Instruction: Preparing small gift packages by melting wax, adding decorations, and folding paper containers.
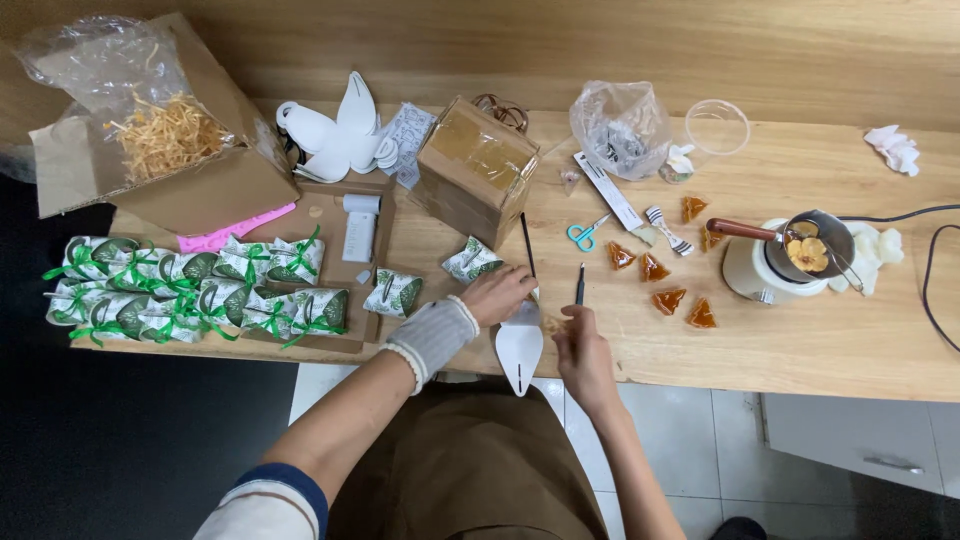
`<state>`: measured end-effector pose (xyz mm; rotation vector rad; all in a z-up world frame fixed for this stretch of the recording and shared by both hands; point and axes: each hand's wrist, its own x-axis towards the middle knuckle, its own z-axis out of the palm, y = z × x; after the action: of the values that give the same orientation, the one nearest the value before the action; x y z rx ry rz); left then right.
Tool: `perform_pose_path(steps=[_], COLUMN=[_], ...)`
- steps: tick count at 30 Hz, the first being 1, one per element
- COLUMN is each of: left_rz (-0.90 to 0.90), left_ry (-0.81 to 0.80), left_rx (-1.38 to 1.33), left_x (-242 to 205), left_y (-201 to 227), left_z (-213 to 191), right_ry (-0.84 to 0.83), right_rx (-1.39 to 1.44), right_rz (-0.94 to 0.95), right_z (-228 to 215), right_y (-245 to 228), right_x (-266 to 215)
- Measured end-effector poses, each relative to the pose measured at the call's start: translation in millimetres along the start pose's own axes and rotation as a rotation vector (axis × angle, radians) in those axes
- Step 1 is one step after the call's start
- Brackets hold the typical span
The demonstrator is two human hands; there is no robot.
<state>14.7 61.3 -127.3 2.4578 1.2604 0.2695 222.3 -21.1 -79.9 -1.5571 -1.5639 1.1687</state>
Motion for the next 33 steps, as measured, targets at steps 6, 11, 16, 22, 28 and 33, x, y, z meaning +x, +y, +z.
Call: perform_pose_path(steps=[6, 11, 16, 22, 28, 33], left_rz=[-0.052, -0.057, -0.086, -0.057, -0.157, -0.137], left_ry=[-0.021, 0.028, 0.006, 0.065, -0.021, 0.199], left_rx=[-0.032, -0.072, -0.074, -0.036, -0.144, -0.214], left_x=[-0.2, -5.7, -4.6, -4.5, -9.8, -42.9], left_y=[5.9, 8.7, 7.7, 8.0, 13.5, 29.7], left_z=[-10.8, -11.7, -12.0, -0.3, -14.2, -26.0], right_ry=[0.084, 0.023, -0.166, -0.379, -0.391, 0.017], right_rx=[-0.63, -0.883, -1.027, -1.056, -0.981, -0.535], right_rz=[-0.397, -0.572, -0.319, -0.289, -0.234, -0.3], right_z=[58.9, 68.9, 56.6, 69.7, 58.9, 10.7], right_y=[27.8, 38.0, -4.9, 24.8, 11.2, 1.8], right_x=[31.3, 28.3, 4.3, 33.0, 34.0, -4.5])
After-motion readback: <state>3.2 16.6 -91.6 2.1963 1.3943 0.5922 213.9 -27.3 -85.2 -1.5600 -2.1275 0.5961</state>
